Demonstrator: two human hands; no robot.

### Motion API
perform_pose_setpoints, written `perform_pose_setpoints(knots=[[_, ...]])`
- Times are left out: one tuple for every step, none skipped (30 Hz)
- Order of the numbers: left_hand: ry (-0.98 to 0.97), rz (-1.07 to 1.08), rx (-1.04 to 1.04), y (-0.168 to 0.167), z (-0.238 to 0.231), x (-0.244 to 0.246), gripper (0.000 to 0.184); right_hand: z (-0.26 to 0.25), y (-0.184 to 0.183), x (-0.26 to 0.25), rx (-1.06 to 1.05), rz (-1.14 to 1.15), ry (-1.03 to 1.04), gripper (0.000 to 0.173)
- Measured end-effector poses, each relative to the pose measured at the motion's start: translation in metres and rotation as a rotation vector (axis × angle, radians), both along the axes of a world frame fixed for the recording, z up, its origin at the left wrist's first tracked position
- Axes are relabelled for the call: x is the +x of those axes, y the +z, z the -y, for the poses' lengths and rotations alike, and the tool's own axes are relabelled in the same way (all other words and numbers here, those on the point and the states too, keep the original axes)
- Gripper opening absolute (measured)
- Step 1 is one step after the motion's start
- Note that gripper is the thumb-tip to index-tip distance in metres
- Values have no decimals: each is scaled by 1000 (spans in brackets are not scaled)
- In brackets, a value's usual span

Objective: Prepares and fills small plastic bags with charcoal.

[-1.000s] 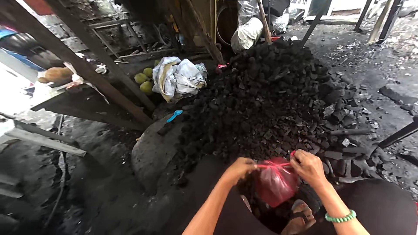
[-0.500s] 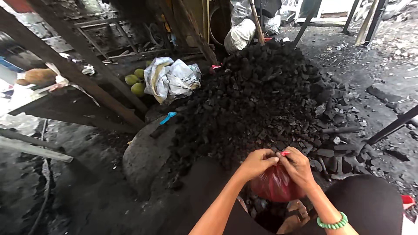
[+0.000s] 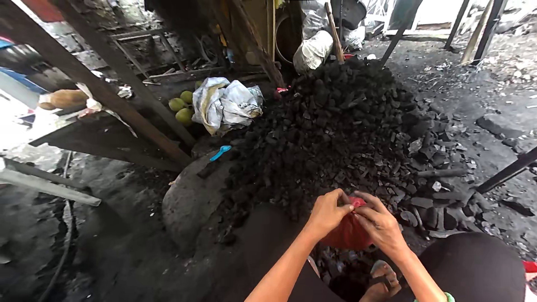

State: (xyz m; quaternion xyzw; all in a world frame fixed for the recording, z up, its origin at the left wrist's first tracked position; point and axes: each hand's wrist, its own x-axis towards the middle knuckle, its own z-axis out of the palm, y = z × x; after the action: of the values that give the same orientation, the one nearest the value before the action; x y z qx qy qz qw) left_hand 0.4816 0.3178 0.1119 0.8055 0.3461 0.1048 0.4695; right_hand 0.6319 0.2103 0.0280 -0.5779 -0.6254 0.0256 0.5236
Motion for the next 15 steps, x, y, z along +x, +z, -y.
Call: perform_pose_setpoints(knots=[[-51,29,114,-5,2,-1,19,0,0,3,-24,-10,6,19],[-108,59,233,-13,4,-2,21,0,0,5,-45,-22,11,20],[-161,70,319,-18,5,-2,23,1,-2,7,-60,-29,13,20],[-206,48,347,-19,5,-1,25,1,-4,8,-65,-26,12,21],[-245,-5,307,-16,5,-1,28,1,-7,8,-64,-16,11,21],[-271,-63,211,-10,5,0,30,2,-9,8,-63,-2,13,21],[-268,-96,71,-5,4,0,31,3,-10,6,-59,12,14,21],[-223,-81,-94,-3,4,0,29,4,-10,5,-52,18,16,21],[-147,-6,-283,-7,4,-1,23,5,-9,4,-41,14,15,21],[-64,97,-485,-11,4,-2,17,6,-7,4,-31,-7,18,20],[6,181,-638,-12,4,-3,16,7,-4,5,-23,-36,31,20],[48,233,-714,-12,5,-3,17,8,-1,7,-25,-64,51,22],[66,257,-731,-11,5,-3,18,9,3,7,-36,-84,68,29],[72,262,-712,-10,6,-3,19,10,8,6,-54,-89,71,38],[62,250,-669,-9,6,-3,20,10,12,4,-63,-88,63,43]])
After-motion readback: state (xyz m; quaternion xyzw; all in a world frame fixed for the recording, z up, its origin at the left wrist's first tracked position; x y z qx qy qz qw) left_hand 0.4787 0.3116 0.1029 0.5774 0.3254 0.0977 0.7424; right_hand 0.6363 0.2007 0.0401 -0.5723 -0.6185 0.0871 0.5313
